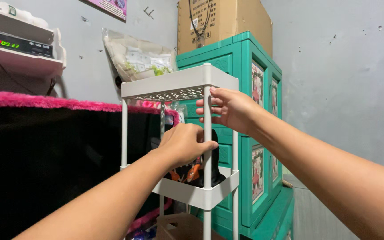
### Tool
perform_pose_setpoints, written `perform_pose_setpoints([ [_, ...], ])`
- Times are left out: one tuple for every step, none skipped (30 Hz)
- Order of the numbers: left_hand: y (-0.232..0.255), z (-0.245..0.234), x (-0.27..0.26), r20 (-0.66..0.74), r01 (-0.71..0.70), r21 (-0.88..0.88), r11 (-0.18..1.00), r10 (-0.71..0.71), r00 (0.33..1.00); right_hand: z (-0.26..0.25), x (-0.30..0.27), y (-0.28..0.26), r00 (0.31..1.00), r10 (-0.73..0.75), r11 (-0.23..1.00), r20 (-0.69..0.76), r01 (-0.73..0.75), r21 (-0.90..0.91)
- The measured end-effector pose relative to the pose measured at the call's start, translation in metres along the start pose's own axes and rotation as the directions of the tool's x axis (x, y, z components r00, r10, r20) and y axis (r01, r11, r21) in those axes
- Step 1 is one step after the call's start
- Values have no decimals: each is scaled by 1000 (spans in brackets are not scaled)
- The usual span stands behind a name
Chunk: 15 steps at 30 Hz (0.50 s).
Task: The person disassembles a white plastic three-tier corner shelf. They remove the top shelf tray, then detach the vertical support poles one by one, and finally remove the remaining shelf trays and a small basket from the frame.
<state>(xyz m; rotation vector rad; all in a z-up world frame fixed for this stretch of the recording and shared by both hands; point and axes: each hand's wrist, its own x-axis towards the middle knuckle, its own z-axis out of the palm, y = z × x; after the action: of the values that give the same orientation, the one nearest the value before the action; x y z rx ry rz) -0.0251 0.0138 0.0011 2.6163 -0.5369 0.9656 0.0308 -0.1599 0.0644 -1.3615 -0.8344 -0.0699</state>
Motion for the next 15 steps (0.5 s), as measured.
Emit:
perform_pose_setpoints([
  [-1, -3, 0, -22, 13, -12, 1000, -13, 1000, 5, 0, -1, 1000, 3, 1000, -22, -3, 22],
  [-2, -5, -1, -45, 26, -24, 999, -27, 999, 10, -1, 0, 999, 8, 999, -43, -6, 44],
  [-4, -7, -1, -67, 39, -37, 999, -41, 997, 13, 0, 2, 998, 12, 998, -64, -8, 66],
  [-6, -11, 0, -106, 39, -79, 996, -48, 993, 15, 0, 4, 997, 3, 997, -80, 3, 75],
  [-8, -14, 2, -144, 38, -121, 992, -56, 988, 16, 0, 8, 995, -7, 996, -97, 15, 84],
  [-11, -16, 3, -179, 37, -165, 986, -67, 982, 16, 0, 13, 993, -12, 996, -115, 23, 92],
  [-13, -18, 5, -250, 1, -142, 990, -37, 967, 15, 2, 16, 993, -45, 991, -105, 58, 124],
  [-15, -20, 7, -320, -29, -119, 992, -10, 947, 14, 5, 19, 993, -74, 984, -94, 88, 156],
  [-18, -22, 9, -388, -58, -93, 994, 17, 922, 14, 7, 22, 991, -104, 975, -84, 118, 189],
  [-18, -25, 11, -434, -67, -74, 995, 28, 900, 14, 9, 22, 991, -107, 975, -86, 121, 186],
  [-18, -27, 14, -480, -75, -54, 996, 40, 876, 15, 11, 22, 990, -110, 975, -88, 125, 184],
  [-18, -28, 16, -520, -82, -36, 996, 51, 852, 15, 12, 23, 990, -109, 975, -93, 125, 181],
  [-19, -30, 18, -529, -87, -33, 996, 56, 847, 16, 13, 23, 988, -100, 976, -118, 121, 181],
  [-20, -32, 23, -537, -96, -28, 995, 66, 841, 17, 14, 22, 985, -95, 976, -147, 121, 180],
  [-21, -34, 26, -545, -105, -24, 994, 75, 835, 19, 14, 22, 980, -89, 976, -175, 121, 179],
])
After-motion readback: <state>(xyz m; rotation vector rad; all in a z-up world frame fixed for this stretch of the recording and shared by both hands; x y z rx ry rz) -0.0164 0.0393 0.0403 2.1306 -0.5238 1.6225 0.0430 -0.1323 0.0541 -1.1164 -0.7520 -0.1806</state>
